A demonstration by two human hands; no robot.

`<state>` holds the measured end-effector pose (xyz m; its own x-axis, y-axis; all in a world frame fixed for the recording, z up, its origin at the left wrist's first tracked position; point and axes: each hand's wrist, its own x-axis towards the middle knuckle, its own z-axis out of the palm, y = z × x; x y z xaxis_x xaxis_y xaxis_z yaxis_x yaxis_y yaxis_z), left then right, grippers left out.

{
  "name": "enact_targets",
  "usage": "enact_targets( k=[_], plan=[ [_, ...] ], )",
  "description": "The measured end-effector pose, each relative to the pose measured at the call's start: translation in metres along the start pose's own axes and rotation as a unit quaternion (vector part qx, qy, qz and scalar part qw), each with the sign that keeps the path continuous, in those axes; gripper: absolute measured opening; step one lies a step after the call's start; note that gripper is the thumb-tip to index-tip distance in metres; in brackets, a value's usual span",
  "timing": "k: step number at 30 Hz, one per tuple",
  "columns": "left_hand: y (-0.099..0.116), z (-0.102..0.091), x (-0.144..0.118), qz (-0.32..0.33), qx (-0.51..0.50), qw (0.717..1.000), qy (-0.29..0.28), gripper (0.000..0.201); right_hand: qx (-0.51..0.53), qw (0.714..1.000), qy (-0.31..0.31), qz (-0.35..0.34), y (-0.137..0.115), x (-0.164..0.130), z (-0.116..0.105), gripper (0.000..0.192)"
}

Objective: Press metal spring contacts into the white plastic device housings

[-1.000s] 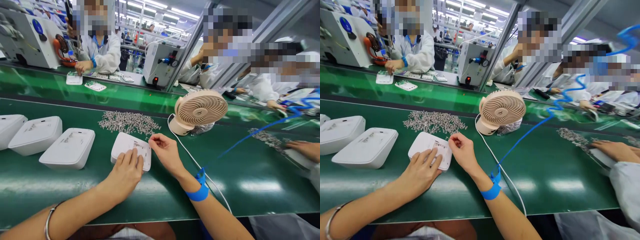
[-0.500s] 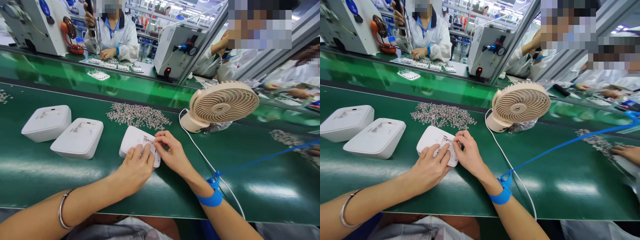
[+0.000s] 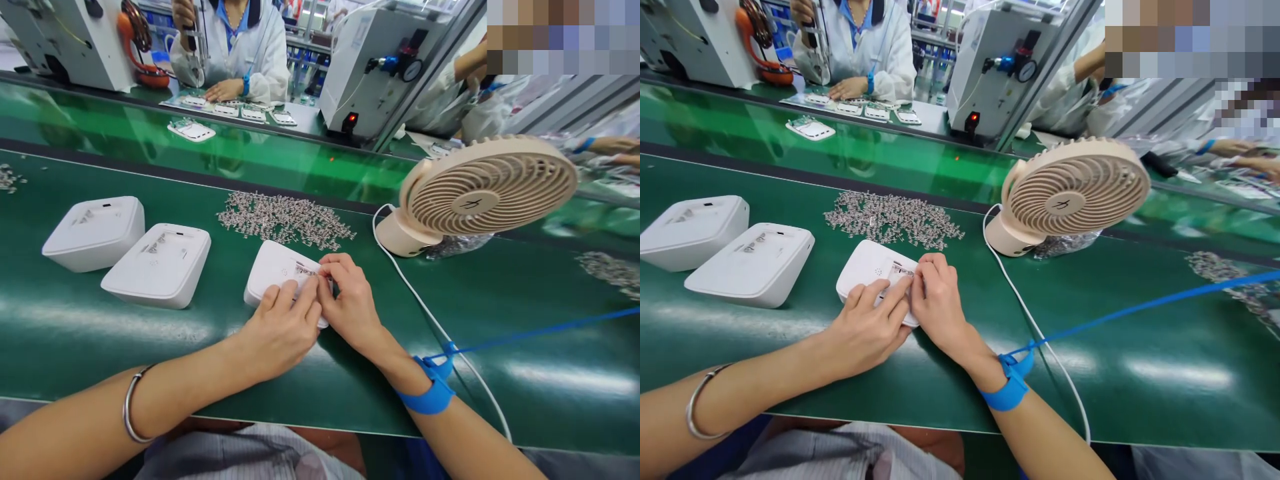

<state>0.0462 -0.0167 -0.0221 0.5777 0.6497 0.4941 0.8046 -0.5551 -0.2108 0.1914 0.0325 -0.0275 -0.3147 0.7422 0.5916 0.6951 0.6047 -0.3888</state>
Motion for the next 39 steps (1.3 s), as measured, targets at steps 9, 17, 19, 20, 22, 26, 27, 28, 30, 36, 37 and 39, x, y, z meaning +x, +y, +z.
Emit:
enact_targets(
  k=[9, 17, 19, 20, 22, 26, 27, 28, 30, 36, 37, 39],
  plan=[
    [0.002, 0.000, 0.000, 0.002, -0.010, 1.000, -0.026, 0.031, 0.067, 0.997, 0.009, 0.030, -0.001, -0.006, -0.006, 0.013],
    [0.001, 0.001, 0.000, 0.006, -0.020, 0.999, -0.025, 0.028, 0.106, 0.994, 0.004, 0.036, -0.005, -0.017, -0.012, 0.020],
    [0.001, 0.001, -0.001, 0.007, -0.020, 0.999, -0.024, 0.028, 0.104, 0.994, 0.005, 0.033, -0.005, -0.017, -0.012, 0.020],
    [0.001, 0.001, -0.001, 0.007, -0.019, 0.999, -0.025, 0.029, 0.103, 0.994, 0.004, 0.032, -0.005, -0.017, -0.012, 0.019],
    [0.001, 0.001, -0.001, 0.007, -0.022, 0.999, -0.025, 0.029, 0.100, 0.995, 0.003, 0.030, -0.005, -0.017, -0.012, 0.019],
    [0.002, 0.001, -0.001, -0.001, -0.032, 0.999, -0.022, 0.027, 0.080, 0.997, -0.001, 0.017, -0.004, -0.019, -0.012, 0.019],
    [0.003, 0.001, -0.001, -0.003, -0.030, 0.999, -0.024, 0.028, 0.069, 0.998, -0.008, 0.009, -0.004, -0.020, -0.012, 0.020],
    [0.003, 0.001, -0.001, -0.004, -0.027, 0.999, -0.027, 0.028, 0.055, 0.998, -0.018, -0.003, -0.003, -0.020, -0.013, 0.020],
    [0.004, 0.000, 0.000, -0.003, -0.019, 0.999, -0.034, 0.029, 0.028, 0.998, -0.041, -0.025, -0.002, -0.020, -0.013, 0.021],
    [0.003, 0.000, 0.001, -0.003, -0.015, 0.999, -0.037, 0.031, 0.076, 0.997, -0.014, 0.014, 0.000, -0.011, -0.015, 0.016],
    [0.003, 0.000, 0.001, -0.003, -0.016, 0.999, -0.038, 0.032, 0.087, 0.996, -0.009, 0.025, 0.000, -0.009, -0.014, 0.014],
    [0.003, 0.000, 0.000, -0.001, -0.017, 0.999, -0.036, 0.033, 0.094, 0.995, -0.012, 0.042, 0.000, -0.006, -0.013, 0.011]
  ],
)
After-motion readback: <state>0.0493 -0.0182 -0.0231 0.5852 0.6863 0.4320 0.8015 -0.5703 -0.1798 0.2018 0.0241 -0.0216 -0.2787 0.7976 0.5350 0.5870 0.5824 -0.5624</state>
